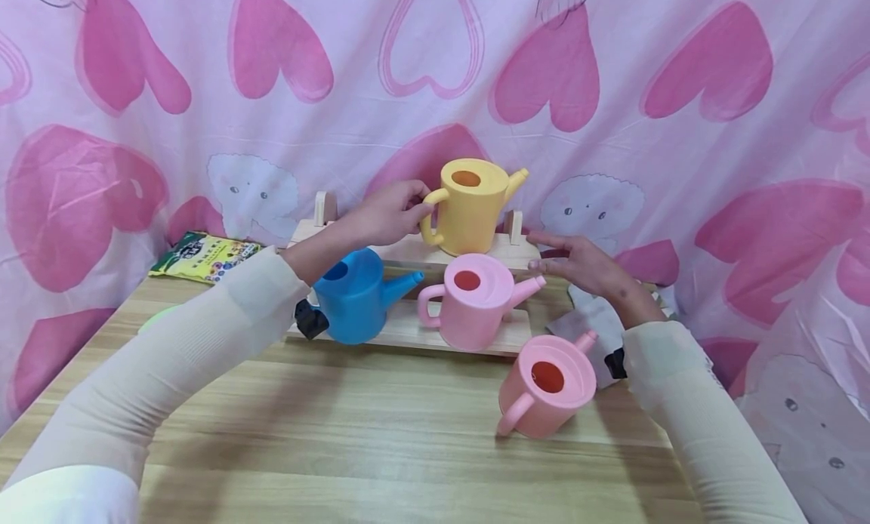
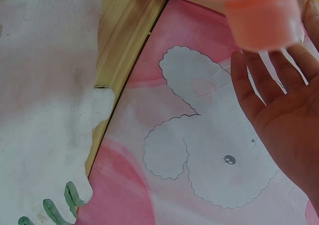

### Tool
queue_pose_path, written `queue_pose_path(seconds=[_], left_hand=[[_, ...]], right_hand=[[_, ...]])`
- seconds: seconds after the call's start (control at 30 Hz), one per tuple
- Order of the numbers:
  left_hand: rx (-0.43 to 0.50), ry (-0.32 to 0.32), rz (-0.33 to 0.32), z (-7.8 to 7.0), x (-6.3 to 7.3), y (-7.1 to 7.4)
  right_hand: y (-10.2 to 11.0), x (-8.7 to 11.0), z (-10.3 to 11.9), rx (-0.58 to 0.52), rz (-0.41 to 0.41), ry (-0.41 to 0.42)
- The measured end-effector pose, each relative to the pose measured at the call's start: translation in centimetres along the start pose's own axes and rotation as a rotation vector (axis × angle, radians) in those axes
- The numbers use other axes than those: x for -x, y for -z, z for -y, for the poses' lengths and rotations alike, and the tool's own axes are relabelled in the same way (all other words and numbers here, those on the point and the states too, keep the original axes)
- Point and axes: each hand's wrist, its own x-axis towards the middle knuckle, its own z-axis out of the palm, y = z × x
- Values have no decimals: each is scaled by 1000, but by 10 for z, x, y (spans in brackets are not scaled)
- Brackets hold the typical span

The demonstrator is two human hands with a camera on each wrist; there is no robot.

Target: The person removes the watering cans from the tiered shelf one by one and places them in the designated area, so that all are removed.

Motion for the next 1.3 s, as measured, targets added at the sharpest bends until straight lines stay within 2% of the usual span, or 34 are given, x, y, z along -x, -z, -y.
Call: queue_pose_path(seconds=[0.27,0.47,0.67,0.8,0.93,1.3], left_hand=[[1,-5,-21,1,-1,-2],[59,-30,-80,4,0,-2],[81,-79,-147,0,4,8],[142,-82,-156,-4,11,16],[156,-79,-151,-5,20,23],[251,-154,-117,-8,53,36]], right_hand=[[1,0,-1,-5,-4,9],[-2,1,-1,-16,-6,13],[-3,1,-3,-8,-12,8],[-2,1,-3,-11,-13,13],[-2,1,-4,-11,-15,16],[-2,-1,-6,-18,-20,40]])
